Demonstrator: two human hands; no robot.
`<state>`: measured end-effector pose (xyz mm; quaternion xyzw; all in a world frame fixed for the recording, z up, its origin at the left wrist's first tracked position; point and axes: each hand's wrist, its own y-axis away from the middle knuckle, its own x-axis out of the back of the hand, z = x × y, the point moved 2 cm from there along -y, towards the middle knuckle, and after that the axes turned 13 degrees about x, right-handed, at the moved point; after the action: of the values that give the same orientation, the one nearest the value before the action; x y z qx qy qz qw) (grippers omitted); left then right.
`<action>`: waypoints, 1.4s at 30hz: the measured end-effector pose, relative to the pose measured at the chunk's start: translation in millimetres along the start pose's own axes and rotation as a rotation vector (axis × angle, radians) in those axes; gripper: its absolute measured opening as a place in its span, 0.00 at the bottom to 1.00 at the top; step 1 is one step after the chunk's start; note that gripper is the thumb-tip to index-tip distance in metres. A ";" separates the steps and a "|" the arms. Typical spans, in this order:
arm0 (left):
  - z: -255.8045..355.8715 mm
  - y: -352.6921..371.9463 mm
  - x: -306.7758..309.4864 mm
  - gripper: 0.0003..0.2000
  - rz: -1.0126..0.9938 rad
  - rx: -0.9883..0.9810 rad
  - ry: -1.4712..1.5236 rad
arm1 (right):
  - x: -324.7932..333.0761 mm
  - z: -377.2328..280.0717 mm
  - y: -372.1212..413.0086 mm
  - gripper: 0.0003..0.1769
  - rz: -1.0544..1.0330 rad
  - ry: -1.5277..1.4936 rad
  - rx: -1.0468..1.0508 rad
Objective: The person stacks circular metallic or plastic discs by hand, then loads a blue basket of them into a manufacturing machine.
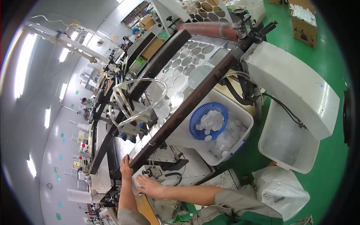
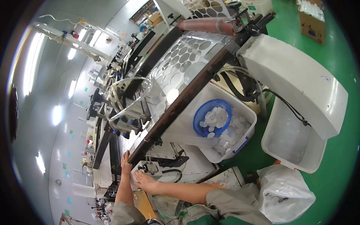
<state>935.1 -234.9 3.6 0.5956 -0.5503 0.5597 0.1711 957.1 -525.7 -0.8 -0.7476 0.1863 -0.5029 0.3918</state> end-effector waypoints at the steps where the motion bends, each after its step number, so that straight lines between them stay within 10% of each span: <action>1: -2.0 -0.8 -1.7 0.21 -0.003 -0.001 0.004 | 2.4 -0.6 0.2 0.20 0.019 0.008 -0.006; 8: 36.3 -3.0 38.6 0.22 -0.183 0.278 0.117 | -4.8 0.6 0.3 0.21 0.025 0.004 -0.021; 28: 1.6 -0.4 -2.9 0.21 -0.065 0.055 0.016 | 4.2 0.5 1.6 0.24 -0.040 -0.074 -0.012; 42: 47.3 -2.4 50.4 0.30 -0.269 0.278 0.086 | 13.2 0.1 -0.4 0.28 -0.111 -0.086 -0.007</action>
<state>948.0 -296.2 32.8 0.6573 -0.3751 0.6273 0.1837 962.8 -534.3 7.5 -0.7789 0.1294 -0.4907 0.3685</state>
